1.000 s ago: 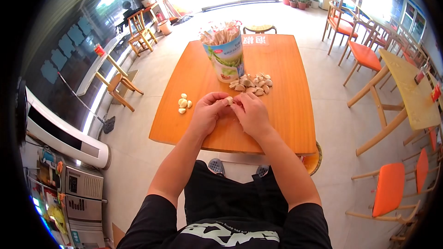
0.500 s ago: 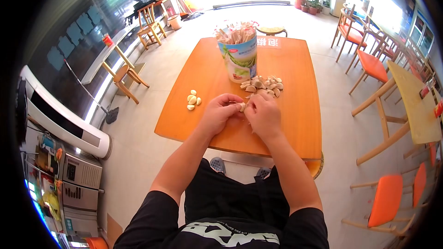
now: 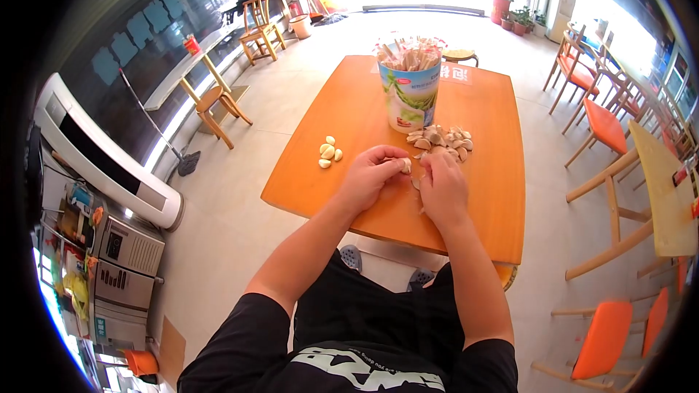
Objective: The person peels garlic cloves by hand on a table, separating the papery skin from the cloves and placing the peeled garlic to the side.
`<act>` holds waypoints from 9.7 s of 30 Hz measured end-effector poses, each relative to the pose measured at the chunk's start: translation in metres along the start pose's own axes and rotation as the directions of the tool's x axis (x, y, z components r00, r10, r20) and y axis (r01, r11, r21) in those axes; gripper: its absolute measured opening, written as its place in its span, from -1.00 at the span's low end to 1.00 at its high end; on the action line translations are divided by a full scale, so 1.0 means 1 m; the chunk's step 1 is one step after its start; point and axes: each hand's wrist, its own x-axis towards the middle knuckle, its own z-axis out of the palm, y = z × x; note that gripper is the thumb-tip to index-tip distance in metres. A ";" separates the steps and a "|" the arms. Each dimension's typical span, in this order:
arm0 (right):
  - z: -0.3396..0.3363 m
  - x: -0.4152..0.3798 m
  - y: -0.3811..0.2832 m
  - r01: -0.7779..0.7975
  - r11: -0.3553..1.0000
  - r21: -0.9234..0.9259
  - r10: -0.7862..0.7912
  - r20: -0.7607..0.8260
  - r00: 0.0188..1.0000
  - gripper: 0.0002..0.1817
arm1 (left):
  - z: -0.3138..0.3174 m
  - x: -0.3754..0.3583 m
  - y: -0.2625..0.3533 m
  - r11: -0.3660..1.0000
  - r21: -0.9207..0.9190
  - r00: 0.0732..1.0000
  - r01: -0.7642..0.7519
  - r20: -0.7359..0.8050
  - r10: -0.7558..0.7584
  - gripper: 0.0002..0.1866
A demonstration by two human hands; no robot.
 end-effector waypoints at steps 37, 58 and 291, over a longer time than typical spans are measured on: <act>-0.001 -0.001 -0.003 -0.004 0.981 -0.193 -0.009 -0.064 0.998 -0.93 | 0.006 -0.003 0.003 0.998 0.063 0.999 0.016 0.041 -0.019 -0.81; -0.002 0.000 -0.012 0.069 0.992 0.109 -0.060 -0.087 0.994 -0.93 | 0.002 -0.002 0.005 1.000 -0.028 1.000 0.002 0.024 -0.002 -0.84; -0.003 0.038 0.011 0.227 0.904 -0.362 -0.069 0.402 0.913 -0.76 | -0.008 0.011 0.003 0.043 0.958 0.906 -0.285 0.255 0.338 -0.57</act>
